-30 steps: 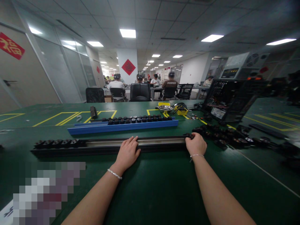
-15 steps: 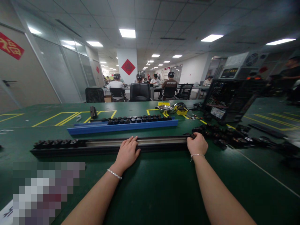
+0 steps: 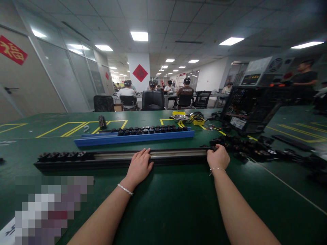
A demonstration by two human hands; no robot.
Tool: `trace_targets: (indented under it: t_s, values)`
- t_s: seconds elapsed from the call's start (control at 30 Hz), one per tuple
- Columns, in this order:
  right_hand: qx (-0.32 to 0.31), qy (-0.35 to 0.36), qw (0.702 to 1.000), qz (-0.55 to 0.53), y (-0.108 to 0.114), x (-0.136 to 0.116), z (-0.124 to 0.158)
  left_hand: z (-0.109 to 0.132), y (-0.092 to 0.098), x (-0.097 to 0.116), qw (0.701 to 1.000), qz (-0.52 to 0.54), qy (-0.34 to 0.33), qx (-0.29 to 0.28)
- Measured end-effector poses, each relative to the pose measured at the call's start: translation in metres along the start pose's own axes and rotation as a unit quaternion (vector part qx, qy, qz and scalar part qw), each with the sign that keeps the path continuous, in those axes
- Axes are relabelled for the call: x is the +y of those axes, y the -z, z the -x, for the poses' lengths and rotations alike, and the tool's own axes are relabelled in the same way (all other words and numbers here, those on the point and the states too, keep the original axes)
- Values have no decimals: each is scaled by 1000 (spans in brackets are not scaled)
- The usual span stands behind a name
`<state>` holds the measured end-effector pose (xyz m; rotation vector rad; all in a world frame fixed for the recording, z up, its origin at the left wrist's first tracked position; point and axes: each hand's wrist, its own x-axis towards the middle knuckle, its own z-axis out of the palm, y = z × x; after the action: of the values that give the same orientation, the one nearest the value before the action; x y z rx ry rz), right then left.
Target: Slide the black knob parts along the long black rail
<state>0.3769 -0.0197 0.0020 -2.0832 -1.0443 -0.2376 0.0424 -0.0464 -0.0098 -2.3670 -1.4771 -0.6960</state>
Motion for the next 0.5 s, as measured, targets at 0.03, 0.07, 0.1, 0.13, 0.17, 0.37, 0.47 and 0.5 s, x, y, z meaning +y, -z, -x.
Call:
trace_targets:
  t_s: [0.03, 0.07, 0.1, 0.13, 0.17, 0.37, 0.47, 0.5]
  values:
    - [1, -2, 1000, 0, 0, 0, 0, 0, 1, 0, 1000, 0, 1, -2]
    - [3, -5, 1000, 0, 0, 1, 0, 0, 1, 1, 1000, -1, 2, -4]
    - [4, -7, 1000, -1, 0, 1, -1, 0, 2, 1, 1000, -2, 2, -6]
    - [6, -9, 1000, -2, -1, 1, -1, -1, 3, 1, 1000, -2, 3, -8]
    - [9, -11, 1000, -3, -1, 1, -1, -1, 3, 2, 1000, -3, 3, -8]
    - [19, -16, 1000, -9, -3, 3, -2, -1, 2, 1, 1000, -9, -3, -1]
    - [28, -21, 999, -13, -3, 5, -3, 0, 2, 1, 1000, -14, -4, 0]
    - [30, -22, 999, -16, -3, 5, -4, 0, 2, 1, 1000, -14, -3, -1]
